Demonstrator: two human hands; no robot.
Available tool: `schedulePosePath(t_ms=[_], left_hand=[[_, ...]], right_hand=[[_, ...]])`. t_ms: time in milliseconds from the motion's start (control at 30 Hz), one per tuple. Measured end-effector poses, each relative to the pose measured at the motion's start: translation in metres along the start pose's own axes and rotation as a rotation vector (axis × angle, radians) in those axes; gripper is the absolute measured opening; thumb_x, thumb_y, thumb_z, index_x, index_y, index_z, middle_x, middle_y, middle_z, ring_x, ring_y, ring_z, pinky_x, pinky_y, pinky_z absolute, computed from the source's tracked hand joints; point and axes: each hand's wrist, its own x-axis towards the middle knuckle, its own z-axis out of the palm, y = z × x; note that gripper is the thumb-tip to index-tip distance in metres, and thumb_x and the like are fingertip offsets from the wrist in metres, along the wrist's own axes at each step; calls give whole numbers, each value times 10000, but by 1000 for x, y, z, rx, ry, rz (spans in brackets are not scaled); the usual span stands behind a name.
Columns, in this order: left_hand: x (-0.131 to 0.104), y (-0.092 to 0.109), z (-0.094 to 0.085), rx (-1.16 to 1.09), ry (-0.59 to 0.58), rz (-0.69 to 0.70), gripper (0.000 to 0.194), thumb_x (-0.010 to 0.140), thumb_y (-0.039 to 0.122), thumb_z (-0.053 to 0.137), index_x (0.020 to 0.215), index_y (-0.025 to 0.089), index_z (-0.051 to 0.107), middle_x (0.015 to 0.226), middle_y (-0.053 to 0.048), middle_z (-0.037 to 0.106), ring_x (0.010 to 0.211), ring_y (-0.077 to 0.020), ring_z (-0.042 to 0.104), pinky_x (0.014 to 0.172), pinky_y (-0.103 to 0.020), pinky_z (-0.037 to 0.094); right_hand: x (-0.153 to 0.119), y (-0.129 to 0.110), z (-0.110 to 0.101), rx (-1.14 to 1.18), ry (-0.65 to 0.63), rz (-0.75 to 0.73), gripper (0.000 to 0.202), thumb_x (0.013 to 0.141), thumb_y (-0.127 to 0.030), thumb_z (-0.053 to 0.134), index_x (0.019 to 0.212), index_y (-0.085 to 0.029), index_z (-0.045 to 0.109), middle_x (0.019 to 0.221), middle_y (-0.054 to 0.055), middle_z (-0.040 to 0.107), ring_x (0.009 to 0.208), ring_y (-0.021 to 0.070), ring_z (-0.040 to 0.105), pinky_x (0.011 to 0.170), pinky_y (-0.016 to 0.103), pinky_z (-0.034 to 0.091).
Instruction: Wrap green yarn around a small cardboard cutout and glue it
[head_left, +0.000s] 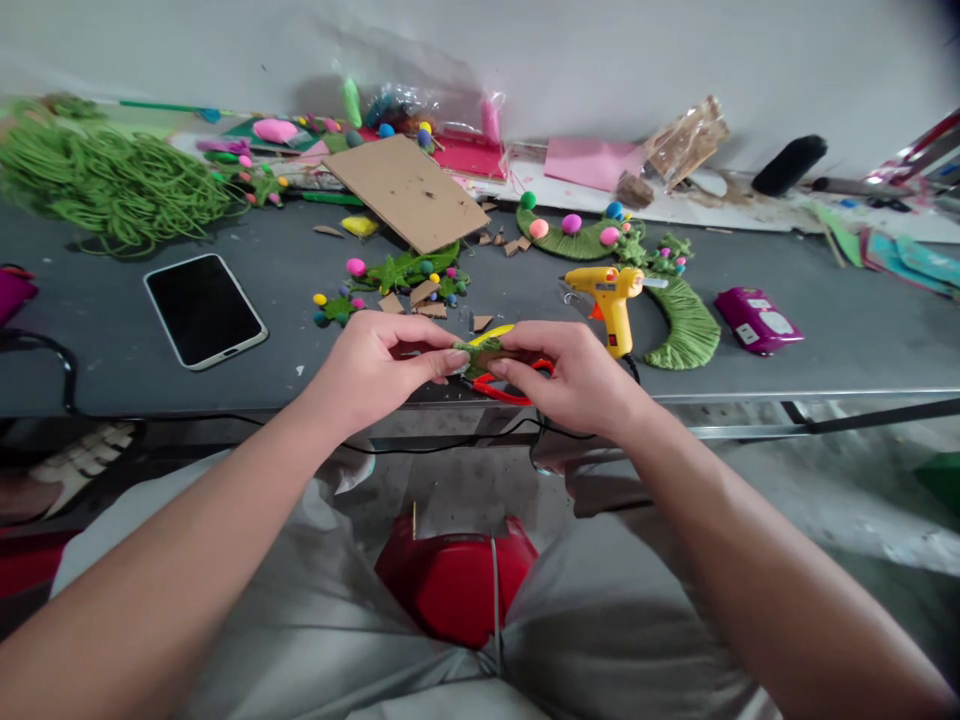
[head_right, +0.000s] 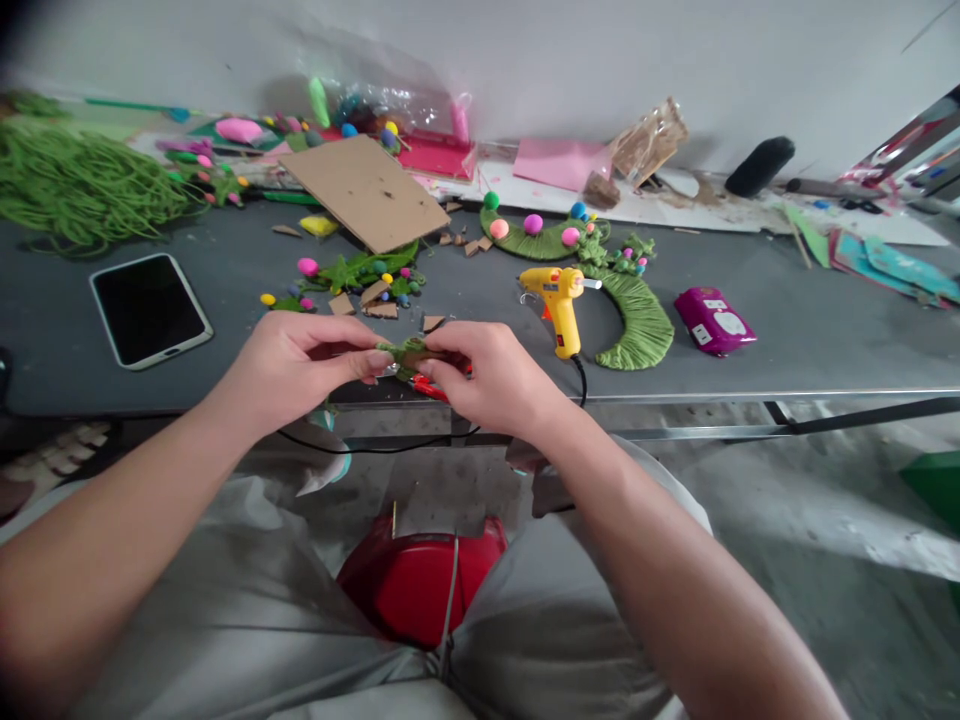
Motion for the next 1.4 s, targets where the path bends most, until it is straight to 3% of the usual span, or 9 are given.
schedulePosePath(t_ms=[100,300,467,600,867,1400], left_hand=[[3,-1,-5,36,-34,-24,192,787,399,834,887,236,828,779,-19,773,709,-188,718,694,-299,600],[7,-2,-13,26,-61,3,459,721,417,894,1150,291,791,1125,-37,790,927,-213,752,859,-326,612],[2,4,-10,61,81,57,214,777,391,855,960,281,835,877,-10,801,773,-187,735,728,-290,617],[1,7,-7,34,93,72,118,775,286,845,893,289,845,815,23,792,748,-163,740,745,-249,619],[3,3,-5,13,94,49,104,739,252,871,825,302,841,770,44,788,737,-153,756,708,-200,609],[1,-1,4,-205,109,-21,152,685,301,922,815,292,842,802,9,779,718,-163,738,778,-290,653]], right_hand=[[0,2,-1,34,-7,23,151,929,-221,611,860,-143,721,758,4,626,689,119,489,638,264,374],[-1,3,-6,124,-29,76,166,933,-264,612,867,-143,705,726,-19,546,661,100,415,619,255,359],[-1,6,-7,135,-52,120,204,925,-287,623,778,-150,655,674,-37,453,631,92,351,567,254,312],[0,8,-5,218,-75,145,196,916,-298,633,790,-149,655,689,-33,478,635,92,379,562,246,329],[1,5,-2,337,-112,170,197,904,-315,655,814,-140,665,705,-20,513,647,97,410,569,242,348],[0,2,0,328,-52,172,211,896,-325,668,795,-140,661,694,-18,495,643,96,386,560,246,326]])
